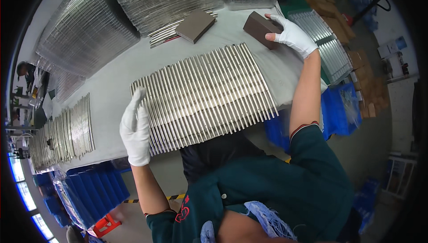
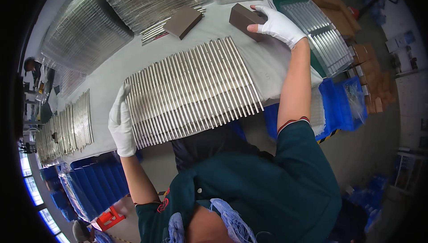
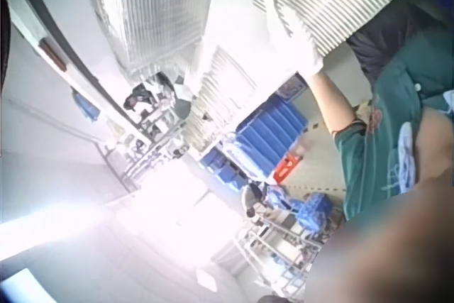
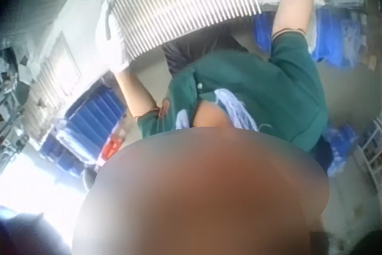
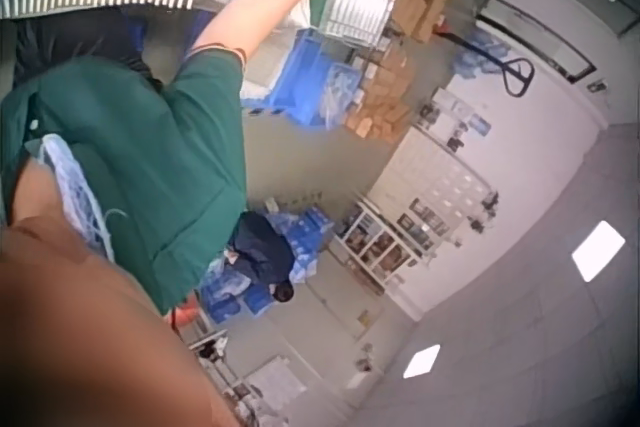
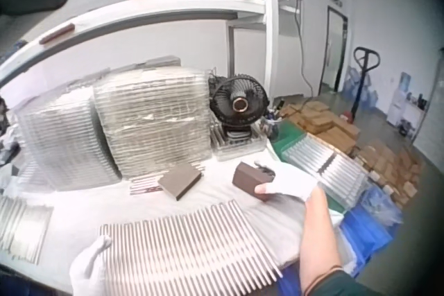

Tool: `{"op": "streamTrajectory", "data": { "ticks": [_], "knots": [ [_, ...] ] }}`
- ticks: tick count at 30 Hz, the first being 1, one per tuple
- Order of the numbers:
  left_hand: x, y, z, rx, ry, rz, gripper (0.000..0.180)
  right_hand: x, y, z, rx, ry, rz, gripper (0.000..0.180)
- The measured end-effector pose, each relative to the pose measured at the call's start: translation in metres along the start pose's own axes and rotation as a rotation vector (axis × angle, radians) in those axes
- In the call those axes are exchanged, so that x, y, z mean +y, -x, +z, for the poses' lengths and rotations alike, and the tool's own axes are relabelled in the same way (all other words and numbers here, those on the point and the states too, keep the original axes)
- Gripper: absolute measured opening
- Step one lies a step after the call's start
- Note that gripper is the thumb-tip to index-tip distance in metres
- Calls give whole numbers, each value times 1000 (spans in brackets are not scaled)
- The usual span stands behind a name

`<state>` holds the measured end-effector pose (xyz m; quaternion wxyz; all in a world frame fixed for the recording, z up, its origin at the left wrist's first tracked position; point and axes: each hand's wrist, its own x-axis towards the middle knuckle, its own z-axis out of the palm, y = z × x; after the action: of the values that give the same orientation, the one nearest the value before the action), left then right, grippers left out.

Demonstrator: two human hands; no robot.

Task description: The recorder is polishing or sanding thin metal strips arranged on a workbench using a brown sanding block.

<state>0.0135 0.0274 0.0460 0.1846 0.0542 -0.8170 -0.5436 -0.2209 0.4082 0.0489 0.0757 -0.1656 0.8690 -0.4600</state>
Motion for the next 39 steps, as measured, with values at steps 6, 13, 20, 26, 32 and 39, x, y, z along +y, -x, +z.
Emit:
{"op": "streamTrajectory", "data": {
  "ticks": [6, 13, 20, 26, 32, 39],
  "knots": [
    [57, 22, 122, -427, -483, 571, 67, -20, -7, 33, 496, 241, -60, 59],
    [38, 37, 173, -369, -712, 652, 74, -21, -13, 67, 292, -47, -351, 43],
    [37, 41, 171, -404, -651, 599, 72, -27, -4, 71, 129, 20, -289, 45],
    [35, 43, 171, -416, -592, 628, 71, -28, -2, 65, 36, -39, -202, 51],
    [36, 44, 171, -409, -643, 626, 70, -25, 1, 66, -23, -183, -161, 55],
    [34, 43, 170, -404, -517, 693, 65, -28, 9, 51, -104, -302, -137, 50]
  ]
}}
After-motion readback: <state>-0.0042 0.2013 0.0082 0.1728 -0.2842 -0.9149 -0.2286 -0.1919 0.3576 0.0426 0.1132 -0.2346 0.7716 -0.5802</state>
